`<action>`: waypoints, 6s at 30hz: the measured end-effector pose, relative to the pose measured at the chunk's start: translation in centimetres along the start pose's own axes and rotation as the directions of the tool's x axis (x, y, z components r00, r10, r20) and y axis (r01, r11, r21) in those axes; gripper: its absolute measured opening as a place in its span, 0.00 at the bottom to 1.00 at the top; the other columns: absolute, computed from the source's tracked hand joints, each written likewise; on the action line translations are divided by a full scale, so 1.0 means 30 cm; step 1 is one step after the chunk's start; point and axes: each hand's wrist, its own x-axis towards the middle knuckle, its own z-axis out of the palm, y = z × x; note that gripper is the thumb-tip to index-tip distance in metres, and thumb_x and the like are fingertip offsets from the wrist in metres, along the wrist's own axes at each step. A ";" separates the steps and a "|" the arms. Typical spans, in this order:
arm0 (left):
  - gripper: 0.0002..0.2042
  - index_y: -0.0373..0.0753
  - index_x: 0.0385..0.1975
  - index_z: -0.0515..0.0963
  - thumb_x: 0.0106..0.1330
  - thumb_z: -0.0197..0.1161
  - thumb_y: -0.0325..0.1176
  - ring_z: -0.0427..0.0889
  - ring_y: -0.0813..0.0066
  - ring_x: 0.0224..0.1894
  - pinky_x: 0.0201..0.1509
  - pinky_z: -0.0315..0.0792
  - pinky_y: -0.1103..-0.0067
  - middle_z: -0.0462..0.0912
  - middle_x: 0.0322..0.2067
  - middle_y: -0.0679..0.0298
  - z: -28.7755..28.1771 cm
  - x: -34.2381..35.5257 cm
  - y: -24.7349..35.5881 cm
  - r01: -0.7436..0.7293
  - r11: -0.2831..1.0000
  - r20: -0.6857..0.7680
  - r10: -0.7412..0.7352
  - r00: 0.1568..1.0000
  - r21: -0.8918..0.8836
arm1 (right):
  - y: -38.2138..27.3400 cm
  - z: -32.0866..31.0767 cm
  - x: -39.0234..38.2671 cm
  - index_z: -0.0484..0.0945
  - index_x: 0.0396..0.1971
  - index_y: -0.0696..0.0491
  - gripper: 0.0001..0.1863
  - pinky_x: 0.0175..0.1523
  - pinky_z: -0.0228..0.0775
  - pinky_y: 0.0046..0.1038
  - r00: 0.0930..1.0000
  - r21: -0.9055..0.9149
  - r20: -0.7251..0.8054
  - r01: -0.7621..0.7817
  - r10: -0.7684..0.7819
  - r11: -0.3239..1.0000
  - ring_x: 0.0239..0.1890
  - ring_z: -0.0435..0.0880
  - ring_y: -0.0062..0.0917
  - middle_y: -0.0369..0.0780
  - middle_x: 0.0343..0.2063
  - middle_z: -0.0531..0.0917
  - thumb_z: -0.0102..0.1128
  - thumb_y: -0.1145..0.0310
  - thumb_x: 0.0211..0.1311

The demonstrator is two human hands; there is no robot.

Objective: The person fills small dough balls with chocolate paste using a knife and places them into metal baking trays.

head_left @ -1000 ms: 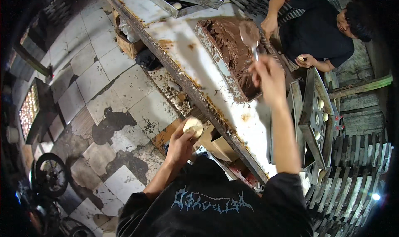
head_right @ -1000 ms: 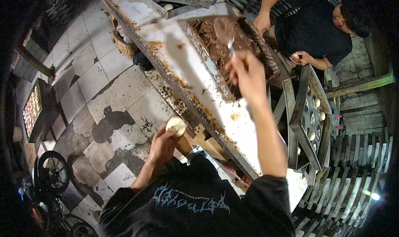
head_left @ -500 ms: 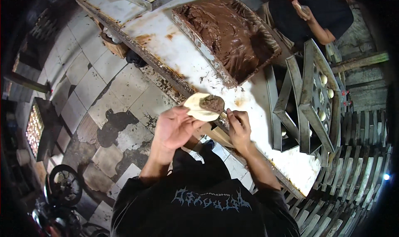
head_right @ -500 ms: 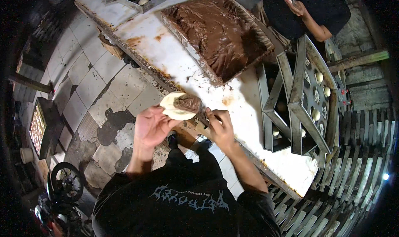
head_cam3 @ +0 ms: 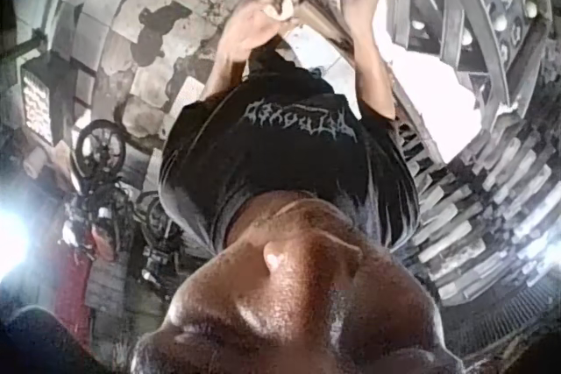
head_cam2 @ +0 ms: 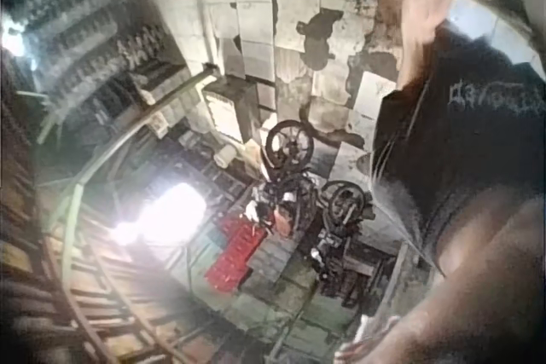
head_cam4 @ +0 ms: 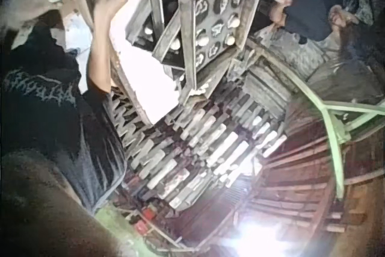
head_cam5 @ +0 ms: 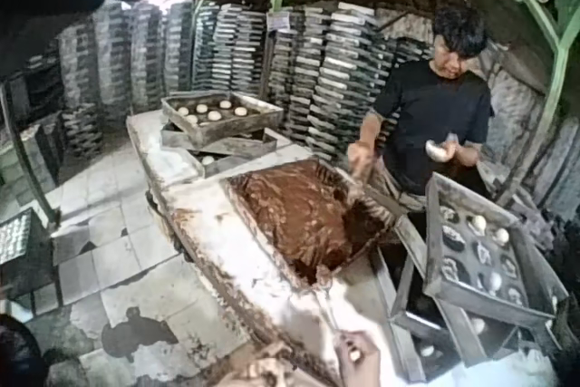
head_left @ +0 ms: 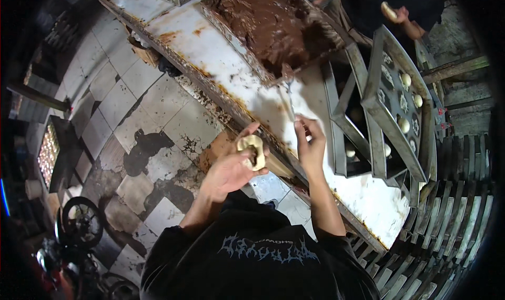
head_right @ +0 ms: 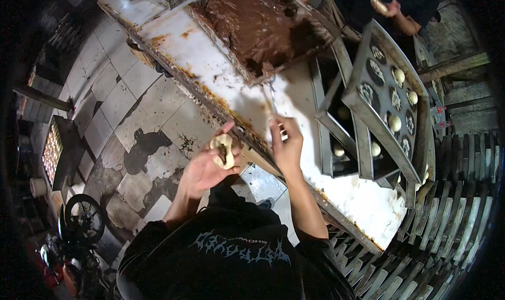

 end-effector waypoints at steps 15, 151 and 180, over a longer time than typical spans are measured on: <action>0.25 0.39 0.54 0.65 0.69 0.41 0.53 0.75 0.65 0.48 0.53 0.69 0.68 0.75 0.46 0.58 0.256 0.066 -1.083 0.420 0.906 -0.118 -0.423 0.899 -0.048 | 0.265 -0.982 -0.701 0.79 0.36 0.56 0.12 0.44 0.67 0.31 0.849 -0.206 0.206 0.524 -0.487 0.827 0.40 0.74 0.32 0.41 0.32 0.76 0.65 0.71 0.50; 0.24 0.32 0.59 0.62 0.60 0.52 0.25 0.70 0.67 0.56 0.62 0.62 0.70 0.71 0.54 0.58 -0.064 0.192 0.265 -0.065 0.991 -0.399 0.106 0.911 0.114 | -0.080 0.312 0.774 0.80 0.30 0.54 0.12 0.40 0.76 0.38 0.920 -0.872 0.368 0.292 0.133 0.393 0.37 0.83 0.42 0.48 0.34 0.82 0.44 0.72 0.60; 0.40 0.54 0.66 0.45 0.58 0.61 0.26 0.79 0.60 0.42 0.41 0.77 0.68 0.73 0.48 0.47 -0.068 0.259 0.230 0.012 0.999 -0.108 -0.016 0.994 -0.035 | 0.070 0.141 0.216 0.78 0.41 0.61 0.13 0.35 0.67 0.27 0.955 -0.192 -0.290 0.001 -0.057 0.981 0.26 0.73 0.27 0.43 0.27 0.76 0.54 0.68 0.63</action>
